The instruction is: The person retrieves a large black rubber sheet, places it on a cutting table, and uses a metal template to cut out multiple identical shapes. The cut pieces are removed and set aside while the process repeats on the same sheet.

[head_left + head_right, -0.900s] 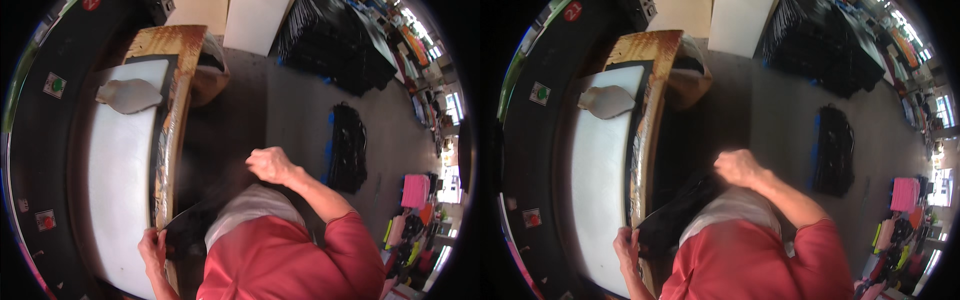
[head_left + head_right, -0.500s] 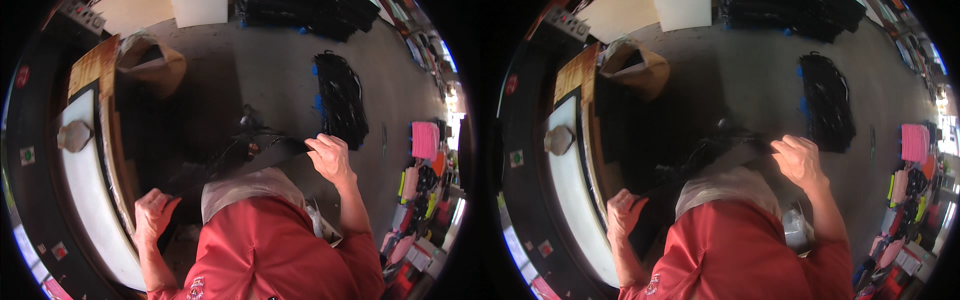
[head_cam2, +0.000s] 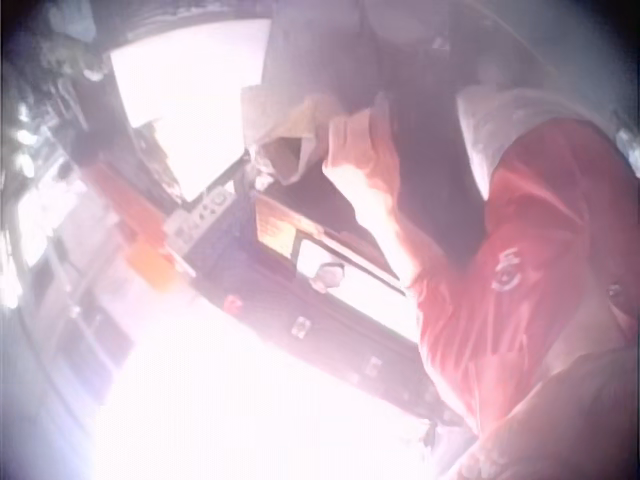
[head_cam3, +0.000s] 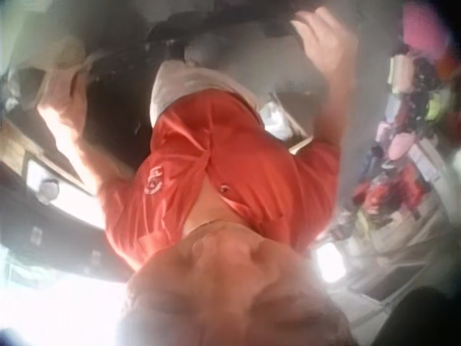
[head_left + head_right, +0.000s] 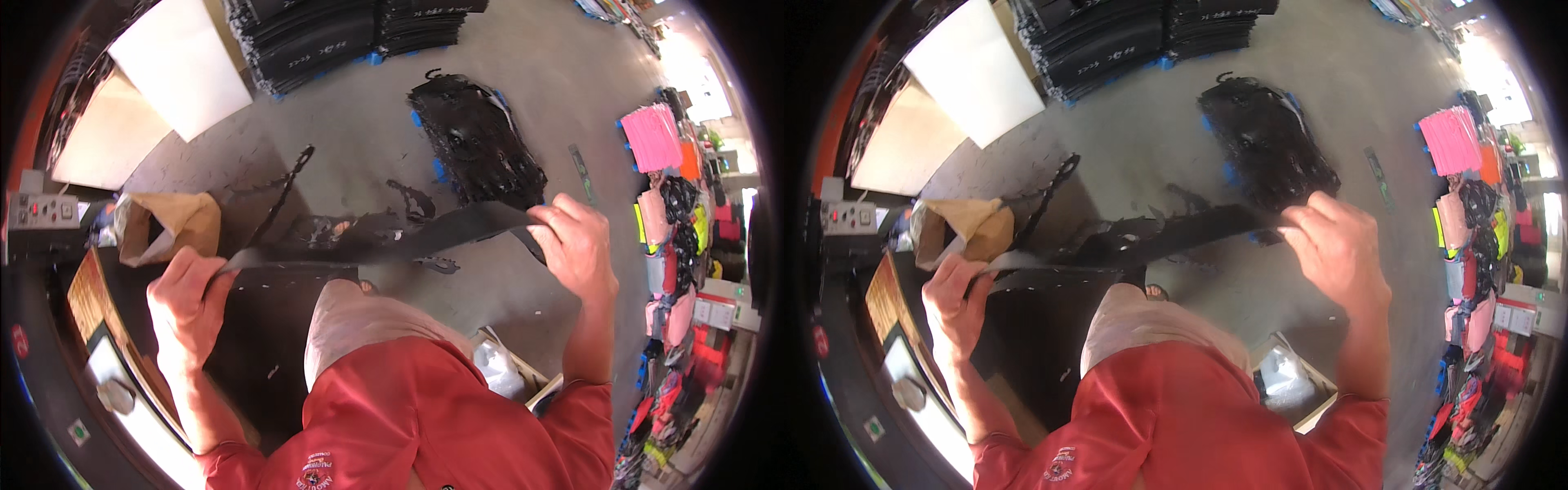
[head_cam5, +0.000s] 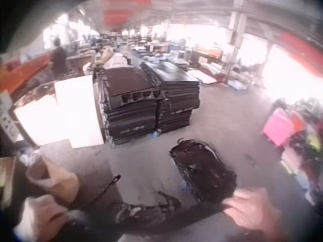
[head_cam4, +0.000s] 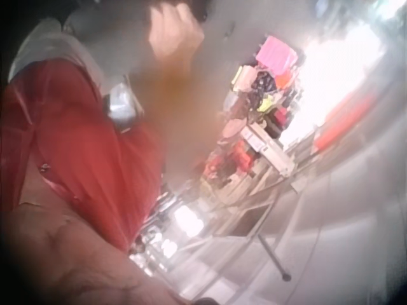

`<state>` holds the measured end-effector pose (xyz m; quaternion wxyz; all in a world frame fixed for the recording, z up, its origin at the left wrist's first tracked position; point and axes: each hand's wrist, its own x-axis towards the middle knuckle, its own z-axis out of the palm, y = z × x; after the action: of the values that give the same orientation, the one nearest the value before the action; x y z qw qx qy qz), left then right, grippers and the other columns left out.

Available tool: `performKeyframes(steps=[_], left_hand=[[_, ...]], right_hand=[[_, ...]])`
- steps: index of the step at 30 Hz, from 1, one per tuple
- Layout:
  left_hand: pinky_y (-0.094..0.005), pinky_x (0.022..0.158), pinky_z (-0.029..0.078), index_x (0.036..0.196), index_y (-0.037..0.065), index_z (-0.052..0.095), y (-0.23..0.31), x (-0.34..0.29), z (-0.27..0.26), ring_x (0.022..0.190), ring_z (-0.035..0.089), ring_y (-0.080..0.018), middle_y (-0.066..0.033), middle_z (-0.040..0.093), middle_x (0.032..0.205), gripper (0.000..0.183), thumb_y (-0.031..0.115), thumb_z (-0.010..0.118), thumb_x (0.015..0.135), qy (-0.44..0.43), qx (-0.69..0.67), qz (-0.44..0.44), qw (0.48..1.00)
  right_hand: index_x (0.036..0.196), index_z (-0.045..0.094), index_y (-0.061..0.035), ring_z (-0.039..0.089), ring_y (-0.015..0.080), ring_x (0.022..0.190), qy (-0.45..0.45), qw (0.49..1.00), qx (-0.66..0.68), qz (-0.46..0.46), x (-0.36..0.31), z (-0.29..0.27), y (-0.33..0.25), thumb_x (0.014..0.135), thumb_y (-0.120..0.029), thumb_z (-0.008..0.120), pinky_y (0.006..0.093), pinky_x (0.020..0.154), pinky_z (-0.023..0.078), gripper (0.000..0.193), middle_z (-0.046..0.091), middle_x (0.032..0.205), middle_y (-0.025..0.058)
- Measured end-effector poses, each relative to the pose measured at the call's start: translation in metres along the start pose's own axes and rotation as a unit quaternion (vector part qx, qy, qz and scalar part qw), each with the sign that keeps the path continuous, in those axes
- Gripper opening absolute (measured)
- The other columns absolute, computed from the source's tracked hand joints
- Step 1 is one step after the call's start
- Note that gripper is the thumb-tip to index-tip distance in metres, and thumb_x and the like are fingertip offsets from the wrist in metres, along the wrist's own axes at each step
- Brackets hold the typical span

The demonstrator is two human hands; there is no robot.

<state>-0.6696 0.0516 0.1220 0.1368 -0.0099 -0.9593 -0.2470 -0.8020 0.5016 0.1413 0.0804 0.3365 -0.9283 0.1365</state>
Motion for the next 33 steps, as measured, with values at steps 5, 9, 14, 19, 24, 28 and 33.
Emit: performKeyframes(steps=[5,9,14,19,24,28,33], left_hand=[[-0.0391,0.062,0.051,0.089,0.001,0.074,-0.02,0.149,0.078,0.067,0.065,-0.0324,-0.0129,0.064,0.081,0.01,0.005,0.083,0.09,-0.017,-0.08,0.048,0.996],[-0.043,0.067,0.053,0.088,0.001,0.073,-0.017,0.278,0.128,0.072,0.067,-0.0375,-0.016,0.065,0.082,0.012,0.008,0.082,0.091,-0.014,-0.099,0.107,0.989],[-0.0448,0.069,0.053,0.084,0.0,0.071,0.028,0.418,0.15,0.075,0.067,-0.0391,-0.017,0.066,0.081,0.02,0.013,0.082,0.092,0.033,-0.084,0.173,0.981],[-0.0338,0.062,0.048,0.088,-0.002,0.072,0.101,0.507,0.148,0.064,0.058,-0.0201,-0.0108,0.06,0.076,0.019,0.01,0.084,0.093,0.107,-0.054,0.282,0.952],[-0.0338,0.058,0.045,0.086,-0.002,0.071,0.196,0.52,0.175,0.06,0.055,-0.0211,-0.0112,0.057,0.074,0.02,0.01,0.085,0.094,0.143,-0.03,0.316,0.938],[-0.0384,0.053,0.044,0.08,0.001,0.068,0.267,0.491,0.234,0.058,0.056,-0.025,-0.0103,0.057,0.072,0.019,0.007,0.083,0.092,0.029,-0.077,0.28,0.956],[-0.0387,0.054,0.053,0.083,0.009,0.066,0.332,0.425,0.39,0.069,0.064,-0.0229,-0.0068,0.058,0.082,0.009,0.002,0.072,0.081,-0.161,-0.117,0.382,0.903]], right_hand=[[0.093,0.073,-0.0015,0.063,0.0397,0.075,-0.027,0.993,-0.011,0.118,0.086,0.022,0.098,0.1,-0.021,0.075,0.0473,0.068,0.05,0.021,0.061,0.085,0.0161],[0.097,0.072,0.0002,0.063,0.0403,0.082,-0.049,0.979,-0.079,0.184,0.159,0.035,0.186,0.104,-0.03,0.069,0.0471,0.074,0.049,0.031,0.059,0.086,0.0179],[0.098,0.072,-0.0031,0.066,0.0412,0.09,0.039,0.973,-0.135,0.182,0.211,0.006,0.286,0.106,-0.034,0.068,0.0485,0.078,0.052,0.032,0.064,0.095,0.0154],[0.11,0.078,-0.0066,0.067,0.0415,0.089,0.126,0.96,-0.187,0.164,0.235,-0.049,0.376,0.106,-0.033,0.068,0.0473,0.077,0.054,0.028,0.066,0.097,0.0139],[0.116,0.078,-0.0096,0.067,0.0391,0.09,0.155,0.95,-0.218,0.164,0.213,-0.086,0.465,0.107,-0.027,0.068,0.0456,0.077,0.054,0.022,0.067,0.098,0.013],[0.121,0.077,-0.0118,0.067,0.0377,0.091,0.164,0.953,-0.217,0.131,0.148,-0.084,0.55,0.105,-0.024,0.069,0.0455,0.079,0.055,0.021,0.067,0.099,0.0129],[0.13,0.075,-0.009,0.068,0.0397,0.108,0.017,0.953,-0.217,0.209,-0.01,-0.029,0.656,0.099,-0.007,0.067,0.0467,0.091,0.056,0.032,0.071,0.111,0.018]])
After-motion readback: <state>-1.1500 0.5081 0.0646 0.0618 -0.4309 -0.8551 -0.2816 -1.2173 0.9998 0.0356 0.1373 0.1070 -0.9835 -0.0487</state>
